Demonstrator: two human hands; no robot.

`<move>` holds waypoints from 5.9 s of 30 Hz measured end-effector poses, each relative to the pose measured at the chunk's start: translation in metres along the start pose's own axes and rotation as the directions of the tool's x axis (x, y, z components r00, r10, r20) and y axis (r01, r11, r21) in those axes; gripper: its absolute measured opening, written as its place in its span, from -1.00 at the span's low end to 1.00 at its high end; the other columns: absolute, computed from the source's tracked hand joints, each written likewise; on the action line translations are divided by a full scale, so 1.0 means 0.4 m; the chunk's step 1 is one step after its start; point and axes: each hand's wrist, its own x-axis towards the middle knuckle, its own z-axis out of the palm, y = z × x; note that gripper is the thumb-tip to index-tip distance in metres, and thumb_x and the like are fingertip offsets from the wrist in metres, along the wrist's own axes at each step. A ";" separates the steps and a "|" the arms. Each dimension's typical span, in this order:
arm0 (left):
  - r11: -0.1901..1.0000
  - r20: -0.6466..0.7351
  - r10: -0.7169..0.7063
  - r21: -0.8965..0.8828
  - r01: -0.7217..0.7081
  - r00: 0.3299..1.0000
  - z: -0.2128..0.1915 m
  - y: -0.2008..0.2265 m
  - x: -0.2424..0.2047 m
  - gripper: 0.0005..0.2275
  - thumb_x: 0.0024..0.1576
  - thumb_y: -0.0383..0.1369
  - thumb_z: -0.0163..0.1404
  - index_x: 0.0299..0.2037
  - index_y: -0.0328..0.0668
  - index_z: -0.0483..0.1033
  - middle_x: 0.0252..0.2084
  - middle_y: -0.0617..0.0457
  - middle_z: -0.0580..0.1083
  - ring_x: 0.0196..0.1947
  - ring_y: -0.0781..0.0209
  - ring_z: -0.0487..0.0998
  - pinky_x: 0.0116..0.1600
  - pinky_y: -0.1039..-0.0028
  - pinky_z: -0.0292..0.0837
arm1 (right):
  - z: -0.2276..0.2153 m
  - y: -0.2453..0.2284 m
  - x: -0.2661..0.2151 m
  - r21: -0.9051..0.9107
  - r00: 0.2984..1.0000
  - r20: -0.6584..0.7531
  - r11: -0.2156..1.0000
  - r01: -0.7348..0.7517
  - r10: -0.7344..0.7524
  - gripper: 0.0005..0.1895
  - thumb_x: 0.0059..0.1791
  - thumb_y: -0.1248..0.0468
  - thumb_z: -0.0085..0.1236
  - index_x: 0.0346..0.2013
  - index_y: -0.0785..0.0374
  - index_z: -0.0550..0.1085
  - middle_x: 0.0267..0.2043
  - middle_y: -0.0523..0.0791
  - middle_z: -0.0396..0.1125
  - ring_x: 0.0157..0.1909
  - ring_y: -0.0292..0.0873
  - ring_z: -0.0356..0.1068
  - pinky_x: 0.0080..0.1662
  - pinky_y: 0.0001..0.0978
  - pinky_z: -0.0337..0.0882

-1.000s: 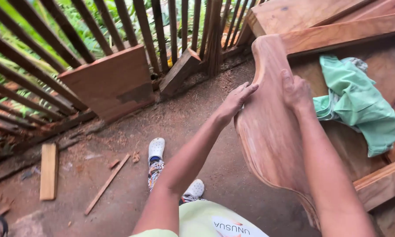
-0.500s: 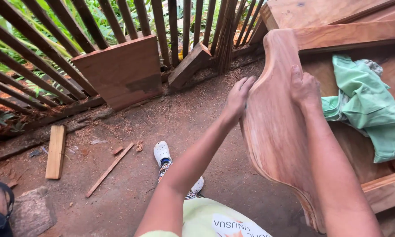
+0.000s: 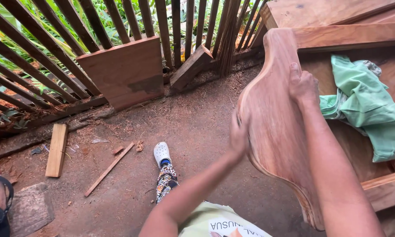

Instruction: Sanding the surface and edges of a wooden frame manually with sandpaper.

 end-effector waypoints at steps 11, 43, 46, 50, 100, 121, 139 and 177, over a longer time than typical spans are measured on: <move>0.999 -0.072 0.052 -0.007 -0.053 0.996 0.042 0.013 -0.097 -0.21 0.15 0.03 -0.15 0.44 -0.44 -0.10 0.21 -0.52 0.27 0.02 -0.33 0.50 -0.13 0.16 0.70 | -0.020 -0.013 -0.015 0.062 0.999 -0.034 0.998 -0.013 0.015 -0.07 0.18 -0.37 -0.36 -0.15 0.52 0.55 -0.06 0.32 0.43 0.12 0.40 0.35 0.13 0.34 0.28; 0.975 -0.122 0.145 0.188 -0.121 0.982 0.026 0.054 0.096 -0.33 0.10 -0.09 0.13 0.36 -0.29 0.23 0.23 -0.40 0.31 0.26 -0.17 0.34 0.30 0.06 0.24 | -0.025 0.345 -0.334 0.351 0.951 0.261 0.901 -0.255 0.168 -0.20 0.08 -0.42 -0.11 -0.50 0.26 0.53 -0.49 0.03 0.41 -0.24 0.05 0.45 -0.12 -0.03 0.41; 0.981 -0.139 0.174 0.107 -0.160 0.975 0.023 0.030 0.104 -0.39 0.09 -0.10 0.17 0.31 -0.19 0.37 0.14 -0.33 0.41 0.14 -0.06 0.43 0.20 0.15 0.37 | -0.057 0.313 -0.337 0.365 0.968 0.242 0.919 -0.153 0.065 -0.23 0.11 -0.39 -0.11 -0.52 0.25 0.50 -0.53 -0.03 0.38 -0.29 -0.03 0.43 -0.17 -0.10 0.43; 0.971 -0.231 0.197 -0.088 -0.222 0.953 0.046 -0.101 0.008 -0.50 0.10 -0.13 0.19 0.21 -0.12 0.43 -0.07 -0.09 0.52 -0.14 0.18 0.54 -0.05 0.30 0.52 | -0.050 0.338 -0.334 0.381 0.972 0.236 0.922 -0.069 -0.024 -0.18 0.14 -0.41 -0.13 -0.52 0.30 0.46 -0.51 0.02 0.39 -0.27 -0.02 0.41 -0.15 -0.07 0.38; 0.925 -0.713 0.248 -0.026 -0.378 0.656 0.286 -0.265 -0.144 -0.49 0.10 -0.15 0.16 0.18 -0.28 0.41 0.04 -0.26 0.44 0.07 0.01 0.47 0.20 0.19 0.33 | -0.064 0.278 -0.293 0.293 0.976 0.213 0.956 -0.027 -0.038 -0.01 0.08 -0.45 -0.35 -0.11 0.47 0.60 0.05 0.19 0.44 0.26 0.14 0.32 0.18 0.13 0.30; 0.835 -0.721 0.105 -0.310 -0.454 0.685 0.319 -0.192 -0.124 -0.41 0.10 0.05 0.12 0.25 -0.09 0.36 0.23 -0.12 0.35 0.19 0.06 0.37 0.35 0.25 0.21 | -0.092 0.262 -0.277 0.356 0.979 0.181 0.934 0.025 -0.096 -0.03 0.07 -0.39 -0.31 0.02 0.54 0.54 0.09 0.26 0.41 0.27 0.19 0.31 0.22 0.08 0.30; 0.923 -0.688 0.169 -0.140 -0.357 0.706 0.364 -0.364 -0.099 -0.48 0.14 -0.03 0.09 0.17 -0.26 0.41 -0.03 -0.10 0.44 -0.07 0.20 0.39 0.09 0.27 0.38 | -0.062 0.277 -0.246 0.309 0.982 0.147 0.948 0.072 -0.122 0.02 0.07 -0.44 -0.30 0.00 0.57 0.53 0.09 0.25 0.41 0.26 0.16 0.32 0.21 0.03 0.31; 0.990 -0.162 -0.091 -0.120 0.072 0.983 0.350 -0.345 -0.370 -0.59 -0.15 -0.08 0.41 -0.33 -0.18 0.56 -0.45 0.00 0.54 -0.43 0.33 0.52 -0.20 0.44 0.49 | -0.043 0.257 -0.222 0.199 0.994 0.107 0.980 -0.007 -0.015 0.05 0.07 -0.48 -0.36 0.00 0.55 0.52 0.12 0.23 0.39 0.26 0.17 0.31 0.23 0.04 0.28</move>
